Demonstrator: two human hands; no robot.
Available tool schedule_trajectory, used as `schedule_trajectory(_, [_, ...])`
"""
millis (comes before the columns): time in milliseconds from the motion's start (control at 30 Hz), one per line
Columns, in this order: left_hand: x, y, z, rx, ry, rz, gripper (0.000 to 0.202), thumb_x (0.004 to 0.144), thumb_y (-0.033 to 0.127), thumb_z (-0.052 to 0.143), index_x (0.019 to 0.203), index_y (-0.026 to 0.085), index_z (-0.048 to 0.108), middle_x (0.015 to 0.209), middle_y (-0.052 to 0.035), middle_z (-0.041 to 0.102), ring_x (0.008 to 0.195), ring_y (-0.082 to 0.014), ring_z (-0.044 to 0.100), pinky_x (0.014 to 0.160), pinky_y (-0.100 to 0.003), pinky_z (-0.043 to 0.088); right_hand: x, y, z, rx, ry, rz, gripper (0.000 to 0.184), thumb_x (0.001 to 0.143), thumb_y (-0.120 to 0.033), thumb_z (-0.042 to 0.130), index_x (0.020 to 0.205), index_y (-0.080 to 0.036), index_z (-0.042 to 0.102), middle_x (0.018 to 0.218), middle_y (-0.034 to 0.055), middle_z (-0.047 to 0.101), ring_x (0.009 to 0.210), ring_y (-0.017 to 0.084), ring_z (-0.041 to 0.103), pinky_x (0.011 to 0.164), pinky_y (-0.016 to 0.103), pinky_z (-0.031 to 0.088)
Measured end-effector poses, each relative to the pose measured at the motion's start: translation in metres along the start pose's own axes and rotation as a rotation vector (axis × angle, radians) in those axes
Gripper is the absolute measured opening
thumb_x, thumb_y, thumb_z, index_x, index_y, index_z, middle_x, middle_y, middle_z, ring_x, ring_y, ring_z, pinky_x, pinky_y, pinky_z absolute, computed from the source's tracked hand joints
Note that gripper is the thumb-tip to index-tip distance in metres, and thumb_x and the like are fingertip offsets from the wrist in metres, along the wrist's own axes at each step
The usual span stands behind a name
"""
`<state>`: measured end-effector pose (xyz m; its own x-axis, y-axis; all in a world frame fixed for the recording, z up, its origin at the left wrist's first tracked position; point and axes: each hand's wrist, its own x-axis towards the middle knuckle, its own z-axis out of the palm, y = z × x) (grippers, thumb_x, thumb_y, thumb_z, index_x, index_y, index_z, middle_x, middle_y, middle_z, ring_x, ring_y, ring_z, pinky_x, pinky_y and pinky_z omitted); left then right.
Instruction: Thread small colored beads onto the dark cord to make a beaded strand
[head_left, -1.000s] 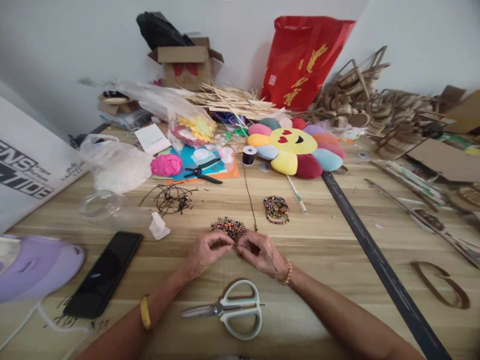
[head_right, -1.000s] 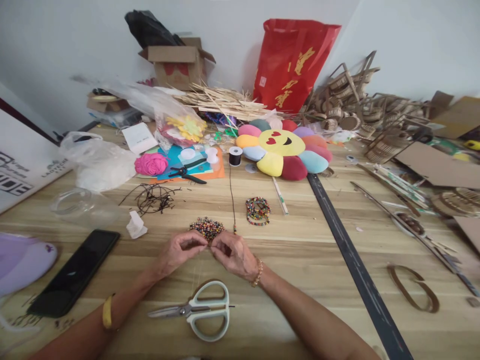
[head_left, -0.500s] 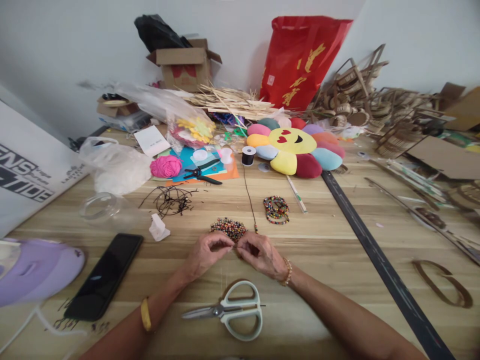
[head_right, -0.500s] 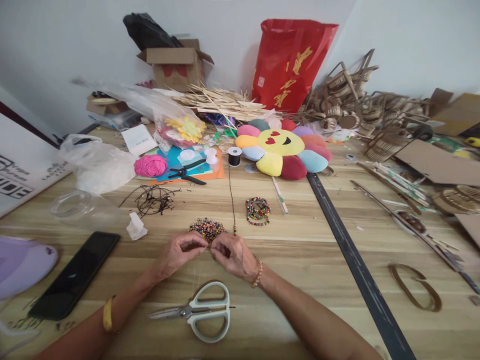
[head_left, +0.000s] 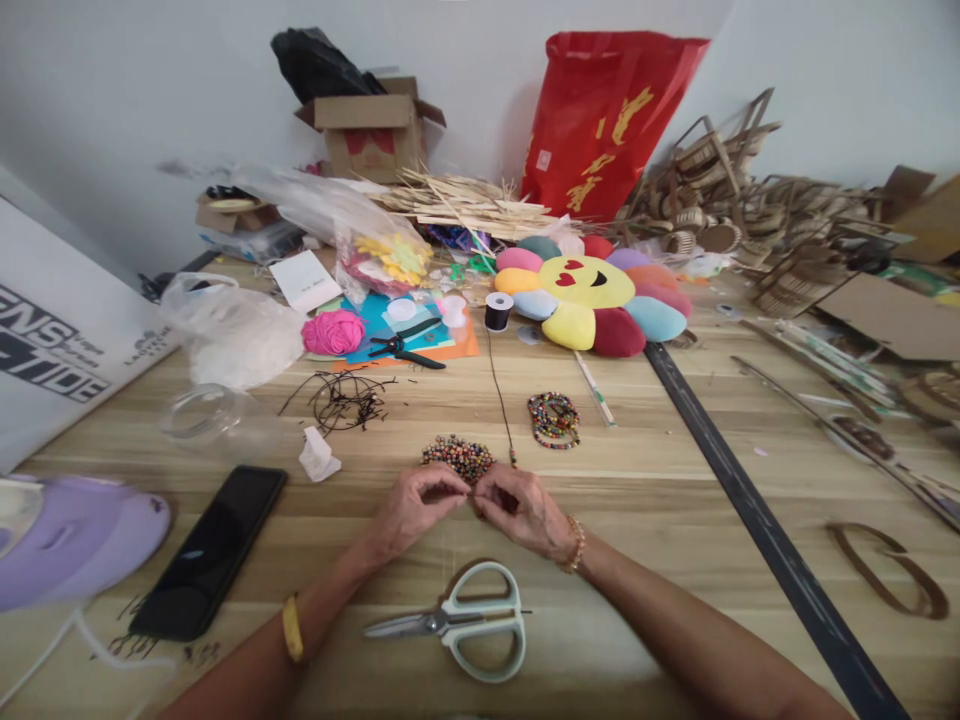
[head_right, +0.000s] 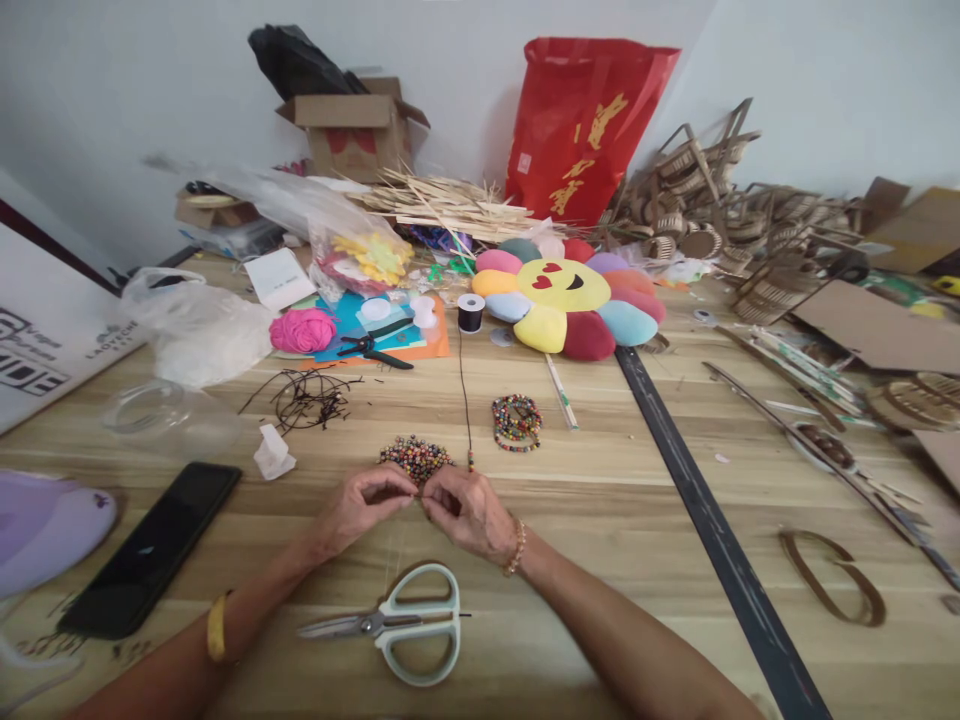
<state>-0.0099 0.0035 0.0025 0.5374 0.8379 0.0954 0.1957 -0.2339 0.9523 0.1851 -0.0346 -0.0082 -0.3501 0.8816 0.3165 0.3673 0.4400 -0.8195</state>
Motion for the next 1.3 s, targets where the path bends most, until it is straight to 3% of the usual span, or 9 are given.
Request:
schedule_trajectory(700, [0.0012, 0.0030, 0.0014, 0.017, -0.025, 0.045, 0.008, 0.075, 0.019, 0.064, 0.075, 0.014, 0.071, 0.075, -0.0063, 0.068, 0.071, -0.0159, 0.062, 0.068, -0.025, 0.048, 0.0003, -0.0011, 0.0003, -0.008, -0.010, -0.034, 0.010, 0.086, -0.018, 0.054, 0.077, -0.016, 0.058, 0.067, 0.0004, 0.055, 0.057, 0.010, 0.048, 0.052, 0.020, 0.038])
schedule_trajectory(1000, [-0.0015, 0.0008, 0.0026, -0.008, -0.020, -0.087, 0.007, 0.073, 0.019, 0.067, 0.075, 0.012, 0.068, 0.073, -0.0047, 0.069, 0.070, -0.0150, 0.061, 0.068, -0.024, 0.048, 0.0001, -0.0006, 0.0010, -0.012, -0.004, -0.051, 0.009, 0.086, -0.017, 0.055, 0.078, -0.016, 0.059, 0.068, 0.0008, 0.056, 0.058, 0.010, 0.049, 0.054, 0.020, 0.039])
schedule_trajectory(1300, [-0.0013, 0.0022, 0.0019, -0.001, -0.025, -0.073, 0.009, 0.073, 0.023, 0.066, 0.072, 0.014, 0.069, 0.072, -0.0045, 0.069, 0.069, -0.0151, 0.061, 0.066, -0.025, 0.047, -0.0003, -0.0013, 0.0001, -0.007, 0.003, -0.052, 0.012, 0.087, -0.020, 0.054, 0.078, -0.016, 0.059, 0.066, 0.0008, 0.056, 0.057, 0.011, 0.048, 0.053, 0.021, 0.039])
